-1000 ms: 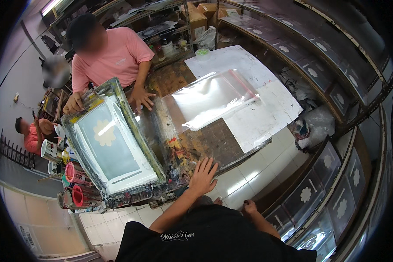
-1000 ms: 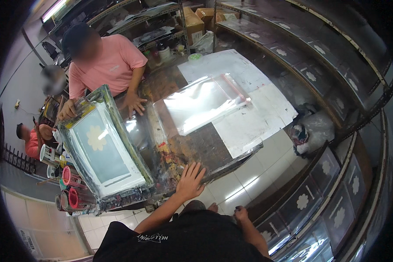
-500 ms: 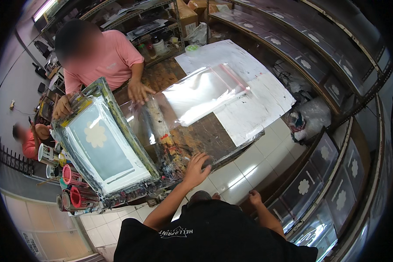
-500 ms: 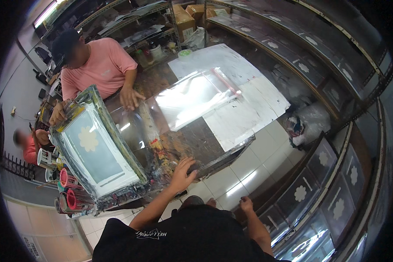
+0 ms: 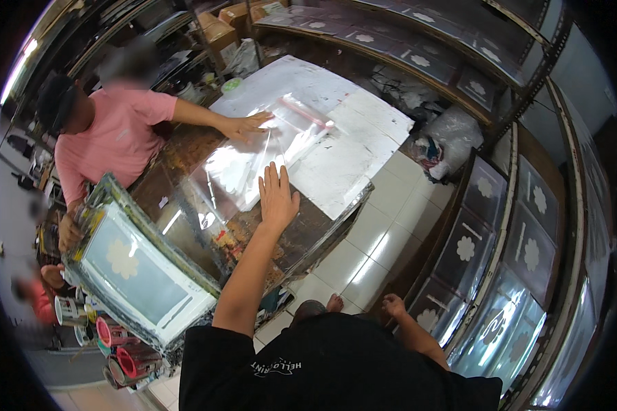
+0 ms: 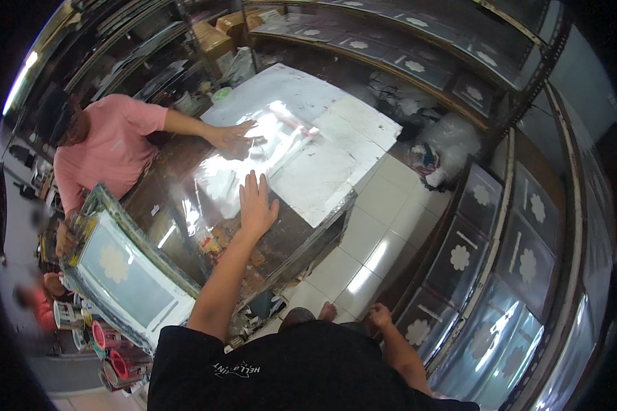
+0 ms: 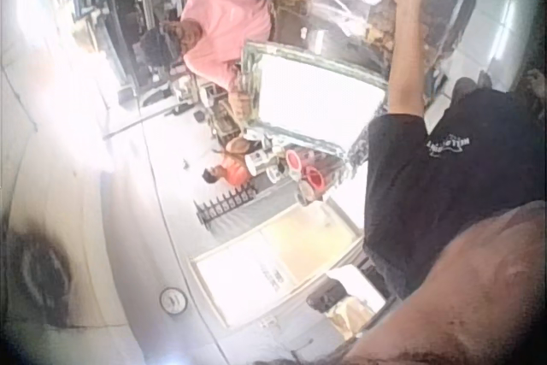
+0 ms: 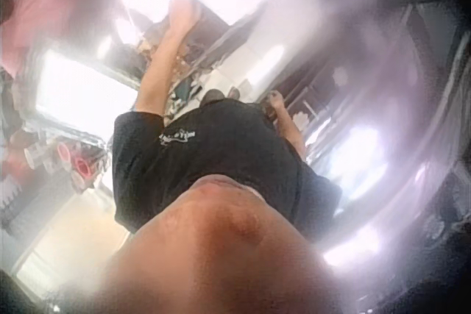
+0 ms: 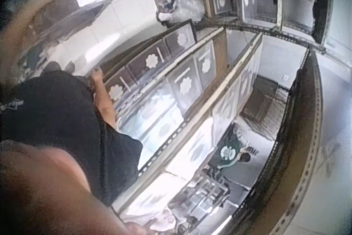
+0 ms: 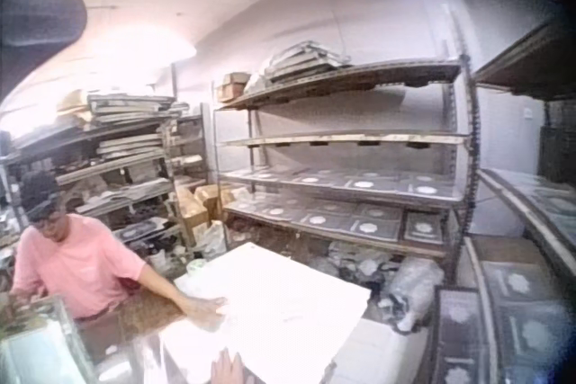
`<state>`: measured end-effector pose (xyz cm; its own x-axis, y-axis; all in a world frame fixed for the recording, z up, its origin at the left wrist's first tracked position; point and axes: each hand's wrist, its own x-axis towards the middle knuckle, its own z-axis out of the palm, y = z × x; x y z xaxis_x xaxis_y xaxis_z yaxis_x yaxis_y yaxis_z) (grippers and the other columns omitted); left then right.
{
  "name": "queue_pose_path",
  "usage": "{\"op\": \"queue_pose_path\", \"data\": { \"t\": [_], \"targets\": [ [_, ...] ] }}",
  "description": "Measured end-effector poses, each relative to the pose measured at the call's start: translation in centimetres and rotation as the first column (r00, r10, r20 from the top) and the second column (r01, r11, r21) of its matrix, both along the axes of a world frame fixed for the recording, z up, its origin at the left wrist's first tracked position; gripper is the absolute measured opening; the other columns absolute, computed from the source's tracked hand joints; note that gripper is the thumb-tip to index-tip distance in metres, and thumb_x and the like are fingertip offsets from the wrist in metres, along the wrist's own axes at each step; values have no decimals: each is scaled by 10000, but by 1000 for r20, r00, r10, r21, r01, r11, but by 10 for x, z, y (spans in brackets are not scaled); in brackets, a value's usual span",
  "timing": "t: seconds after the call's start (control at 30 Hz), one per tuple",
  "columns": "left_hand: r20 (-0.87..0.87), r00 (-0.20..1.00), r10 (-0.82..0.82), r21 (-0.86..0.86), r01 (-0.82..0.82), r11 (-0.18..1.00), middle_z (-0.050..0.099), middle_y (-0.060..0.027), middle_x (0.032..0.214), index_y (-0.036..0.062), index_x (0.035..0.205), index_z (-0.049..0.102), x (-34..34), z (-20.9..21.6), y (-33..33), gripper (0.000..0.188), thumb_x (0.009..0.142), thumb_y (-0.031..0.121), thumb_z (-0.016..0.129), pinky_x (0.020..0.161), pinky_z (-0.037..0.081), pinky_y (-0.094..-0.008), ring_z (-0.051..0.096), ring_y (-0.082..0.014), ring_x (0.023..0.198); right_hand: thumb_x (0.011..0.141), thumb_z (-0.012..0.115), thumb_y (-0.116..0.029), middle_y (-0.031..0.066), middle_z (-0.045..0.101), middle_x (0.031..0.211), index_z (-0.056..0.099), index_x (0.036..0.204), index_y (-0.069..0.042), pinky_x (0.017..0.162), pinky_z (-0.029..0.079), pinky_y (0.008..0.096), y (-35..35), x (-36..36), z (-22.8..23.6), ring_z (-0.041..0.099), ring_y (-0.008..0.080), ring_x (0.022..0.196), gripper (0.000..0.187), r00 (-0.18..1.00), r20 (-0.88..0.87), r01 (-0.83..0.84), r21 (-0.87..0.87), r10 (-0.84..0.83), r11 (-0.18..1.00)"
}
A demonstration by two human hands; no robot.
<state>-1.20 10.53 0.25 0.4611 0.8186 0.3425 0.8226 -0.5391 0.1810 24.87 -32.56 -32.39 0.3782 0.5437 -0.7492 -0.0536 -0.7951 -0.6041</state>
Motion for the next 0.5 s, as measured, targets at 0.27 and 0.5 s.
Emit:
{"op": "queue_pose_path", "data": {
  "t": [0.27, 0.5],
  "targets": [
    [-78, 997, -18, 135, 28, 990, 636, -84, 960, 54, 890, 662, 27, -46, 22, 100, 862, 88, 573, 862, 396, -442, 575, -268, 955, 933, 595, -112, 107, 685, 951, 607, 1131, -19, 676, 552, 335, -31, -24, 47, 690, 205, 777, 219, 988, 70, 138, -22, -137, 990],
    [82, 962, -262, 64, 257, 964, 618, -97, 1018, 67, 929, 645, 28, -60, -56, 96, 864, 134, 623, 853, 400, -432, 567, -288, 975, 958, 607, -162, 110, 690, 949, 627, 1162, -7, 689, 551, 327, -17, -40, 46, 674, 174, 763, 257, 977, -44, 212, 62, -209, 975]
  ]
}}
